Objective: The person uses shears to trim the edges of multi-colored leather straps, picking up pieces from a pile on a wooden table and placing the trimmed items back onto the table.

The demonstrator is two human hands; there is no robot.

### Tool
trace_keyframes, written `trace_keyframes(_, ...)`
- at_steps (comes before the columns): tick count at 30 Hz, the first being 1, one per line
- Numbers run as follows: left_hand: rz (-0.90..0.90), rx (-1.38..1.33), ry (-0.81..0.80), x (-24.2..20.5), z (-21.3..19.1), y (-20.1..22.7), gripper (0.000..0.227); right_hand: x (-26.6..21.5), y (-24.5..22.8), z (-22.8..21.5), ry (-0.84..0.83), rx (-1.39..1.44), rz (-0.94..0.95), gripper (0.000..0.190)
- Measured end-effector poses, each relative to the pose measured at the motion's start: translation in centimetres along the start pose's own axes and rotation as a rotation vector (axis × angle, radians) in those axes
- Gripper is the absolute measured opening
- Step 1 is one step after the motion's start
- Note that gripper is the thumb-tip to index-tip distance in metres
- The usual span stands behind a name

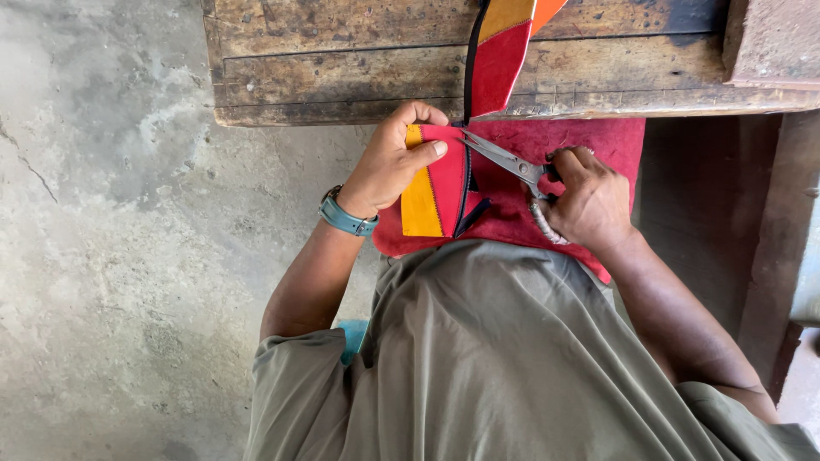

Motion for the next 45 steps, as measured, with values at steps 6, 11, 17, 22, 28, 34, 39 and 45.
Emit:
trace_keyframes(6, 0.027, 0.096, -0.001, 0.3, 0.1, 0.1, 0.030, 0.4, 0.5, 0.1, 0.028, -0.063, -0.049, 0.034)
trace_keyframes(11, 0.126, 0.246, 0.020, 0.1, -0.1, 0.7, 0.032, 0.6, 1.1, 0.5, -0.011, -0.058, -0.034, 0.029)
trace_keyframes(17, 0.087, 0.367, -0.038, 0.5, -0.5, 1.0, 0.020, -1.4, 2.7, 0.5, -0.167, 0.418, 0.187, 0.025)
trace_keyframes(22, 0.325, 0.407, -0.093, 1.7, -0.4, 2.2, 0.009, -3.9, 3.2, 0.3, -0.608, 1.301, 0.415, 0.032)
trace_keyframes(28, 0.288, 0.445, -0.364, 5.7, -0.1, 3.0, 0.008, -3.7, 4.2, 0.8, -0.799, 1.685, 0.444, 0.040)
trace_keyframes(34, 0.284, 0.552, -0.437, 6.5, 0.2, 3.4, 0.011, -3.2, 5.6, 1.2, -0.804, 1.465, 0.534, 0.045)
trace_keyframes(39, 0.300, 0.552, -0.472, 7.0, 0.3, 3.6, 0.010, -3.3, 5.9, 1.7, -0.937, 1.570, 0.615, 0.045)
trace_keyframes(45, 0.246, 0.545, -0.479, 7.1, 0.3, 3.7, 0.009, -2.6, 5.4, 2.2, -0.900, 1.577, 0.640, 0.043)
Point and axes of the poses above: each hand's wrist, its own x-axis towards the middle knuckle, its own z-axis out of the palm, y = z × x, the point moved 2 cm from there along x, towards the middle knuckle, and after that the axes turned 7 degrees about x, right-handed, at the moved point
